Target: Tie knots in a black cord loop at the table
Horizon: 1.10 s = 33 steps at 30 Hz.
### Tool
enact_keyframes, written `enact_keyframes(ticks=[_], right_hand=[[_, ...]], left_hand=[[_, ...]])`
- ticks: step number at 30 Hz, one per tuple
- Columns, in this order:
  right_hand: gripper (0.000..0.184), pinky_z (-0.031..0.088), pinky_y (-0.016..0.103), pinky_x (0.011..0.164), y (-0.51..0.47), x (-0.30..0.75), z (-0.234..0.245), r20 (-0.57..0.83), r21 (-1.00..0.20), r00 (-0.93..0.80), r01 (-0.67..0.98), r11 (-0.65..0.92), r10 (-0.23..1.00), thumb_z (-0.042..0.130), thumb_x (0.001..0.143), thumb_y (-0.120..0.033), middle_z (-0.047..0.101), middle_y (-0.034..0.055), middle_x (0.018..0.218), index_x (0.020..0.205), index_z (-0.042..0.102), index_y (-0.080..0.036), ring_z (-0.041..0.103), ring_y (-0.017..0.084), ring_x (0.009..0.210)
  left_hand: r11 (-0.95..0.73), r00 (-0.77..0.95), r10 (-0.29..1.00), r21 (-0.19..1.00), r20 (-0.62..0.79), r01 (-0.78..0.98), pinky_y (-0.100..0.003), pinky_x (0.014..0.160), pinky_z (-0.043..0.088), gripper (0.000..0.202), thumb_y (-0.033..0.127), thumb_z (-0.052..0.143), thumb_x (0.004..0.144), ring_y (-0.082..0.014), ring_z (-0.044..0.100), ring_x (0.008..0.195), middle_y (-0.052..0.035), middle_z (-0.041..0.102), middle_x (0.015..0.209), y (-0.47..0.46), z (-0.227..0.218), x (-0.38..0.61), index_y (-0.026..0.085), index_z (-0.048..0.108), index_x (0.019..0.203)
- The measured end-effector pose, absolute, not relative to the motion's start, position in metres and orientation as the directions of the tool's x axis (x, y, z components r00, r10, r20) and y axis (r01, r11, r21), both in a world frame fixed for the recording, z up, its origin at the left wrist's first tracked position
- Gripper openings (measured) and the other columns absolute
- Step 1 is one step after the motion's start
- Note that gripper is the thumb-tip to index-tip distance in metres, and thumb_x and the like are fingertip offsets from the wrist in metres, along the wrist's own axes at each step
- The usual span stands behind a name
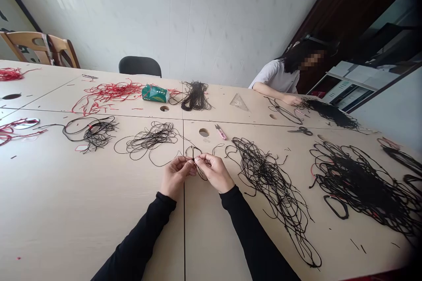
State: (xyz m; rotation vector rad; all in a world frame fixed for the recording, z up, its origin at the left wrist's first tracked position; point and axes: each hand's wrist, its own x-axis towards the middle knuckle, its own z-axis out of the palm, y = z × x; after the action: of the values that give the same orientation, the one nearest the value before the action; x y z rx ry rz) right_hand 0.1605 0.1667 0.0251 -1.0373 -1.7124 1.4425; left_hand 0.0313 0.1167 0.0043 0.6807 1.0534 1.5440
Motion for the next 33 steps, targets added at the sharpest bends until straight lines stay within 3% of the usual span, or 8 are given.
enact_keyframes(ticks=[4, 10, 20, 33], right_hand=[[0.034, 0.047, 0.026, 0.068, 0.1669, 0.1601, 0.0245, 0.016, -0.987, -0.474, 0.131, 0.089, 0.880, 0.060, 0.081, -0.047, 0.064, 0.0046, 0.077, 0.084, 0.063, -0.013, 0.059, 0.015, 0.073], [0.030, 0.050, 0.029, 0.075, 0.1669, 0.1609, 0.0238, 0.033, -0.989, -0.497, 0.106, 0.098, 0.867, 0.059, 0.082, -0.044, 0.067, 0.0054, 0.079, 0.082, 0.063, -0.014, 0.063, 0.018, 0.077], [0.033, 0.047, 0.026, 0.066, 0.1673, 0.1609, 0.0200, -0.008, -0.996, -0.509, 0.082, 0.040, 0.861, 0.060, 0.081, -0.046, 0.066, 0.0027, 0.074, 0.077, 0.064, -0.013, 0.060, 0.015, 0.068], [0.032, 0.048, 0.027, 0.066, 0.1664, 0.1597, 0.0233, 0.062, -0.971, -0.487, 0.172, 0.166, 0.871, 0.057, 0.083, -0.045, 0.065, 0.0035, 0.072, 0.079, 0.063, -0.014, 0.061, 0.017, 0.070]], left_hand=[[0.016, -0.242, 0.959, 0.880, -0.148, -0.475, -0.026, 0.062, 0.053, 0.035, 0.039, 0.079, 0.065, -0.0117, 0.061, 0.055, -0.0030, 0.067, 0.065, 0.1157, 0.0065, 0.0320, 0.012, 0.060, 0.077], [0.015, -0.280, 0.945, 0.875, -0.171, -0.484, -0.028, 0.061, 0.053, 0.036, 0.040, 0.077, 0.066, -0.0141, 0.064, 0.057, -0.0052, 0.068, 0.068, 0.1155, 0.0064, 0.0316, 0.013, 0.058, 0.079], [0.000, -0.284, 0.948, 0.889, -0.146, -0.457, -0.028, 0.059, 0.052, 0.034, 0.040, 0.075, 0.069, -0.0133, 0.061, 0.055, -0.0026, 0.065, 0.065, 0.1134, 0.0093, 0.0326, 0.014, 0.056, 0.078], [-0.047, -0.362, 0.923, 0.894, -0.132, -0.446, -0.027, 0.054, 0.053, 0.032, 0.038, 0.075, 0.068, -0.0136, 0.060, 0.058, -0.0002, 0.060, 0.062, 0.1132, 0.0095, 0.0336, 0.015, 0.055, 0.076]])
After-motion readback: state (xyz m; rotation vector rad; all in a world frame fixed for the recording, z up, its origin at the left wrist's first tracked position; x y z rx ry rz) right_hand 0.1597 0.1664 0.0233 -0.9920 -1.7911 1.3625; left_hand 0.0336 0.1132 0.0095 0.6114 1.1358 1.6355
